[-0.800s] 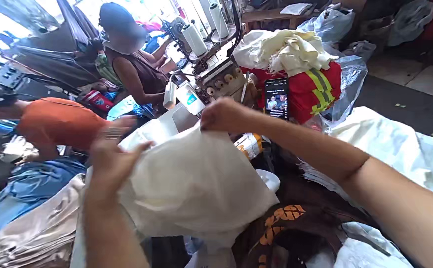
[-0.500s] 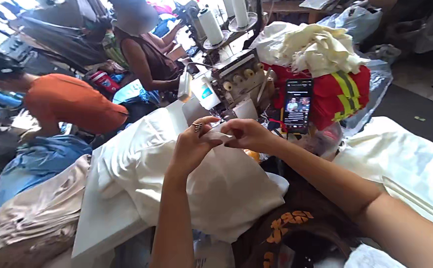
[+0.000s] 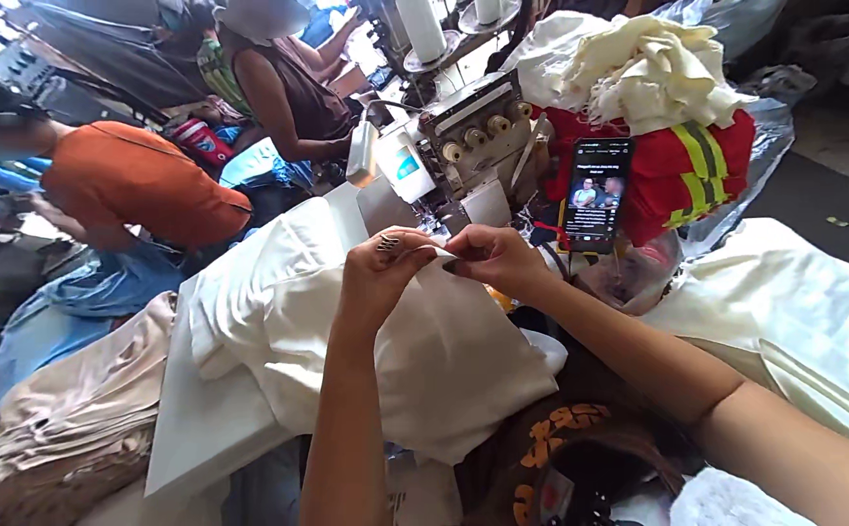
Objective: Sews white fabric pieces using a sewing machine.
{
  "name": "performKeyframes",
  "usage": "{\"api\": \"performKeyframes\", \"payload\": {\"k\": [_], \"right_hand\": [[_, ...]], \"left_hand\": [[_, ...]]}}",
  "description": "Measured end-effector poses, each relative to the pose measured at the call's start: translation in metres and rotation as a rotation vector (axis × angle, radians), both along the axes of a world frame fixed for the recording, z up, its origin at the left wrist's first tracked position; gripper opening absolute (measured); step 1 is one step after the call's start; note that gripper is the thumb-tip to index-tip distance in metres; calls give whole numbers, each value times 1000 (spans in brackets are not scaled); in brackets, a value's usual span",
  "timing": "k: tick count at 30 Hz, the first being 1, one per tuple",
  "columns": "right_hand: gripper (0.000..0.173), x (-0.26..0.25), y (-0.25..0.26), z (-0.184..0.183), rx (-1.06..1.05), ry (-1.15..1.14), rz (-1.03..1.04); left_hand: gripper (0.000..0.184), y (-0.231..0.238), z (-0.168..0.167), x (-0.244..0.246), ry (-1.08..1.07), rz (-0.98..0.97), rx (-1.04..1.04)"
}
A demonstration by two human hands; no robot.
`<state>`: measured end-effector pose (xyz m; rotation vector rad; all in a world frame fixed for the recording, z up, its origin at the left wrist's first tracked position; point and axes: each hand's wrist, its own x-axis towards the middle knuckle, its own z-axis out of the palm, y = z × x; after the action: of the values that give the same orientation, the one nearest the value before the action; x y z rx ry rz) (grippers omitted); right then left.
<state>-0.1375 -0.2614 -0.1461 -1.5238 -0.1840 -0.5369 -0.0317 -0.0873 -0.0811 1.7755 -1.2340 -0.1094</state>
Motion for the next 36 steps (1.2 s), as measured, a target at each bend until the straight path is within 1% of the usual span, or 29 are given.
{"api": "performKeyframes", "payload": {"k": [2, 4, 5, 8, 11, 14, 17, 20, 23, 26, 28, 29, 32, 33, 34, 36], "right_hand": [[13, 0, 1, -5, -73, -65, 26], [9, -1, 1, -13, -165, -100, 107], [9, -3, 2, -18, -200, -94, 164], [16, -11, 5, -39, -299, -13, 361], [18, -22, 8, -62, -361, 66, 486], [17, -30, 9, -77, -287, 55, 507], [18, -33, 6, -79, -153, 64, 505], [20, -33, 6, -78, -178, 20, 526], [15, -43, 8, -69, -195, -56, 590], [14, -55, 8, -63, -131, -76, 593], [15, -59, 4, -75, -66, 32, 504], [15, -59, 1, -84, -41, 101, 442], [16, -58, -4, -112, -20, 253, 329], [15, -58, -4, -117, -29, 279, 315], [15, -59, -3, -121, -41, 298, 314], [14, -61, 1, -127, -58, 333, 351]], "left_hand": [[11, 0, 1, -3, 11, 27, -11], [14, 2, 4, -7, 76, 73, -21], [16, 4, 5, -8, 121, 105, -29], [20, 12, 3, -6, 227, 183, -68], [14, 20, 4, -7, 269, 212, -93], [11, 27, 3, -9, 308, 211, -117], [14, 31, 3, -9, 320, 226, -150], [16, 31, 11, -12, 307, 240, -192], [18, 23, 27, -19, 228, 201, -226], [23, 5, 34, -12, 163, 189, -274], [20, -8, 22, 6, 117, 237, -208], [19, -15, 10, 19, 84, 273, -148], [29, -27, -43, 52, -15, 362, 24], [27, -29, -58, 55, -82, 400, 61], [21, -30, -69, 55, -180, 448, 79], [14, -30, -75, 44, -421, 537, 149]]}}
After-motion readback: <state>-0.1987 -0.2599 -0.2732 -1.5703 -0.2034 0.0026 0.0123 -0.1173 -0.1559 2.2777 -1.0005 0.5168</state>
